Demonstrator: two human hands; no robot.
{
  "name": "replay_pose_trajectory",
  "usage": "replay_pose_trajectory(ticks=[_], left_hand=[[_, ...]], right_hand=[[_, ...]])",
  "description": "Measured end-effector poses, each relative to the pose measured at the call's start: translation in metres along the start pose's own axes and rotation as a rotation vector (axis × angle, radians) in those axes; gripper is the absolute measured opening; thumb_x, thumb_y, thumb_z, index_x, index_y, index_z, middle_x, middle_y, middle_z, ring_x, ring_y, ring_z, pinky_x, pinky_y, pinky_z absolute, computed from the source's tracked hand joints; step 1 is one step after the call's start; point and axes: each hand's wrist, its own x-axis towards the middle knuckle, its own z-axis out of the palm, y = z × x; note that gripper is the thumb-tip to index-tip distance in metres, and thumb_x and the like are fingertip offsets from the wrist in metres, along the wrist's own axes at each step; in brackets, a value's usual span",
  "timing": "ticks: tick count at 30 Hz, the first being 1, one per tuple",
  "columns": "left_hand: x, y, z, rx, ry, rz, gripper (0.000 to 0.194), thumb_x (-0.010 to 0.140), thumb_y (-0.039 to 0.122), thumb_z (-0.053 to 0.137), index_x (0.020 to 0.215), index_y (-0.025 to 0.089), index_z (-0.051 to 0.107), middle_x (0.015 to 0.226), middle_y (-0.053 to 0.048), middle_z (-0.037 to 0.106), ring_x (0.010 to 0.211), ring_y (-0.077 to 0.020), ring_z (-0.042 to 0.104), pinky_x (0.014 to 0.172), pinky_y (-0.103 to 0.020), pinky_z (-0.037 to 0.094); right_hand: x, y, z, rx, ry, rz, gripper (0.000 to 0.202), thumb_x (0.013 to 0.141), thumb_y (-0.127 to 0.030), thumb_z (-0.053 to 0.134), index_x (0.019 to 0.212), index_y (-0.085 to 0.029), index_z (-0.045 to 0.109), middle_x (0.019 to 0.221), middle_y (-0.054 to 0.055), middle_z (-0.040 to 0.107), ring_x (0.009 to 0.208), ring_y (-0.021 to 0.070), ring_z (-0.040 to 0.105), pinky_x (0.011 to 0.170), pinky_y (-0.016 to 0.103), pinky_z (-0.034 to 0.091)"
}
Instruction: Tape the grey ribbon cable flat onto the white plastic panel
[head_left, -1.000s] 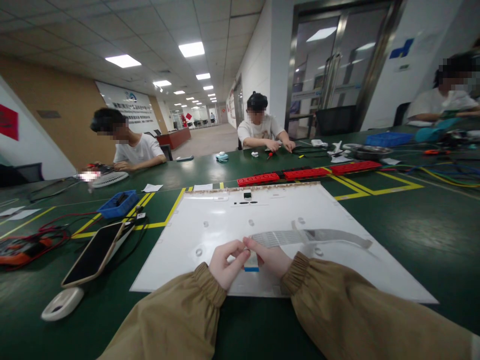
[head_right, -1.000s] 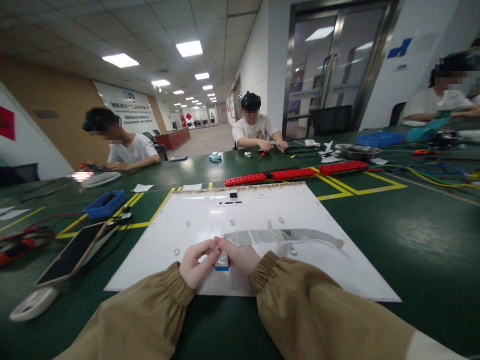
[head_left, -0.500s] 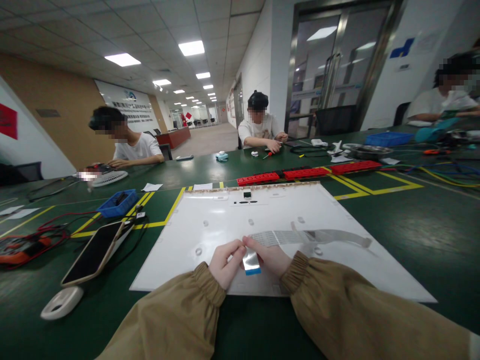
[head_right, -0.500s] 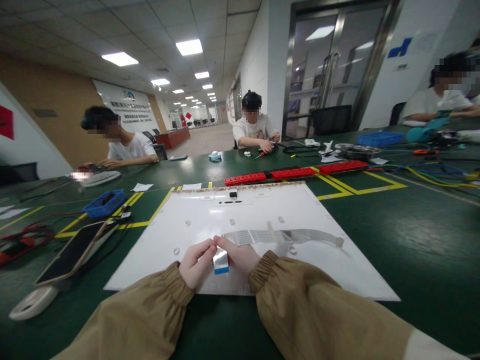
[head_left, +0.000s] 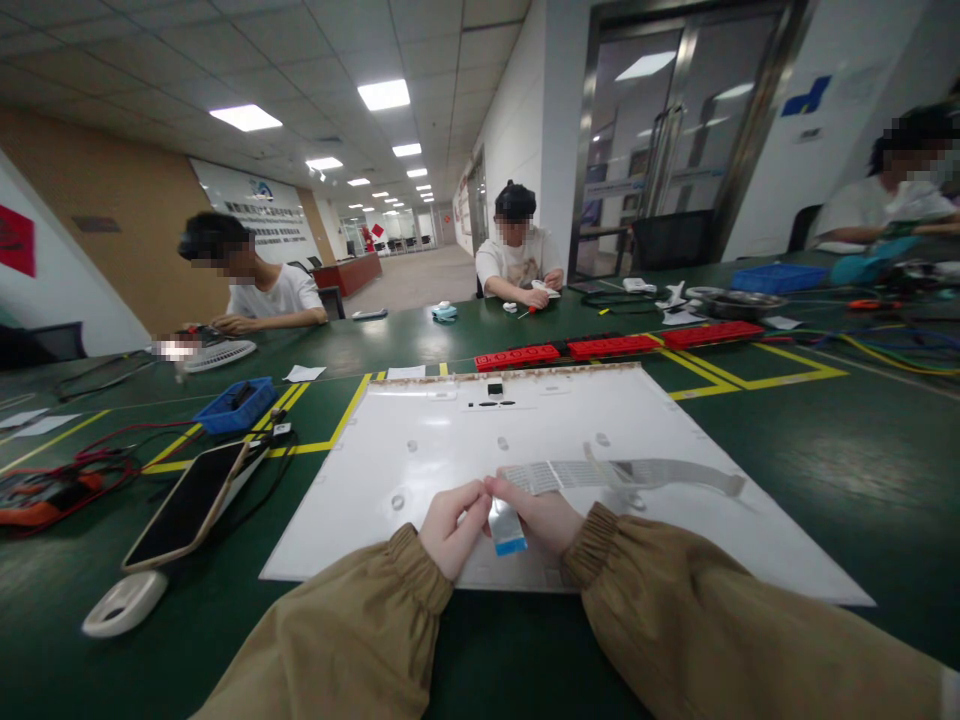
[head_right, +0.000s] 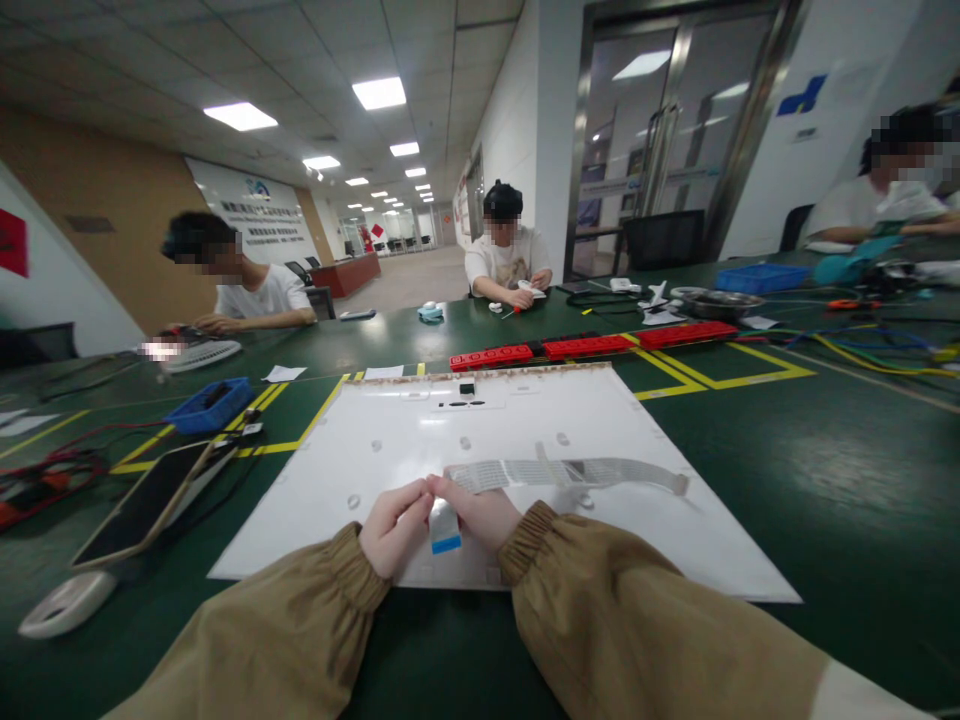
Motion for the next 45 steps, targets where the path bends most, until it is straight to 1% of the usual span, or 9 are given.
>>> replay_pose_trajectory(ticks=[4,10,18,22,26,32,35,40,45], left_hand=[[0.0,-0.001,0.0,0.002,-0.006,0.015,0.031,0.091,0.031,0.037,0.066,0.016,0.048,0.059,0.001,0.052,0.059,-0.0125,0.048,0.058,-0.024,0.035],[0.0,-0.003,0.001,0.001,-0.006,0.001,0.027,0.088,0.025,0.037,0.067,0.016,0.05,0.06,0.001,0.051,0.061,-0.0131,0.05,0.06,-0.024,0.037],[0.001,-0.005,0.001,-0.05,-0.03,-0.008,0.021,0.083,0.018,0.037,0.069,0.015,0.053,0.063,0.0,0.053,0.063,-0.0131,0.051,0.062,-0.023,0.038],[0.002,-0.003,0.001,-0.071,-0.012,-0.047,0.026,0.087,0.025,0.036,0.068,0.015,0.051,0.062,0.0,0.05,0.062,-0.0129,0.048,0.06,-0.023,0.037],[0.002,-0.001,0.002,-0.063,-0.022,-0.054,0.028,0.087,0.036,0.044,0.068,0.015,0.05,0.061,0.0,0.049,0.059,-0.0124,0.047,0.057,-0.023,0.037],[0.002,-0.003,0.004,0.021,0.015,-0.049,0.028,0.081,0.037,0.056,0.067,0.014,0.051,0.058,0.002,0.045,0.056,-0.0106,0.042,0.055,-0.023,0.034],[0.003,-0.004,0.004,-0.033,0.017,-0.048,0.03,0.084,0.04,0.053,0.068,0.014,0.051,0.058,0.002,0.044,0.057,-0.0104,0.041,0.056,-0.023,0.034],[0.003,-0.007,0.004,-0.167,0.032,-0.068,0.038,0.089,0.048,0.044,0.073,0.014,0.051,0.059,0.003,0.043,0.055,-0.0098,0.038,0.054,-0.022,0.031],[0.004,-0.013,0.004,-0.23,0.094,-0.129,0.039,0.087,0.05,0.046,0.07,0.015,0.049,0.057,0.003,0.042,0.056,-0.0106,0.039,0.054,-0.023,0.031]], right_hand=[[0.0,-0.002,0.0,-0.027,0.033,-0.051,0.044,0.078,-0.056,0.05,0.055,-0.02,0.039,0.054,-0.003,0.045,0.056,0.013,0.045,0.064,0.028,0.038],[0.0,-0.003,0.0,-0.059,-0.003,-0.092,0.044,0.079,-0.055,0.046,0.054,-0.02,0.037,0.052,-0.003,0.04,0.054,0.0125,0.042,0.062,0.028,0.037],[-0.003,-0.004,0.0,-0.084,-0.029,-0.066,0.039,0.081,-0.051,0.042,0.058,-0.02,0.04,0.052,-0.003,0.042,0.054,0.0129,0.046,0.059,0.028,0.039],[-0.003,-0.002,0.0,-0.147,-0.002,-0.098,0.038,0.084,-0.049,0.04,0.058,-0.021,0.042,0.053,-0.002,0.045,0.057,0.014,0.049,0.064,0.028,0.04],[-0.001,0.003,0.0,-0.167,0.046,-0.125,0.037,0.083,-0.048,0.042,0.058,-0.021,0.042,0.052,-0.002,0.044,0.058,0.0147,0.05,0.066,0.028,0.041],[0.0,0.004,0.001,-0.148,0.057,-0.14,0.037,0.081,-0.048,0.043,0.057,-0.021,0.042,0.052,-0.002,0.045,0.058,0.0144,0.05,0.064,0.027,0.041],[-0.001,0.004,0.001,-0.116,0.055,-0.11,0.041,0.081,-0.053,0.044,0.055,-0.02,0.043,0.051,-0.002,0.045,0.056,0.0138,0.049,0.064,0.027,0.041],[0.0,0.006,0.0,-0.168,-0.031,-0.031,0.056,0.081,-0.063,0.039,0.045,-0.02,0.04,0.043,-0.002,0.042,0.049,0.0122,0.047,0.066,0.028,0.04],[0.0,0.005,0.0,-0.308,-0.055,-0.042,0.06,0.082,-0.062,0.036,0.041,-0.019,0.039,0.043,-0.001,0.042,0.052,0.0135,0.049,0.072,0.031,0.039]])
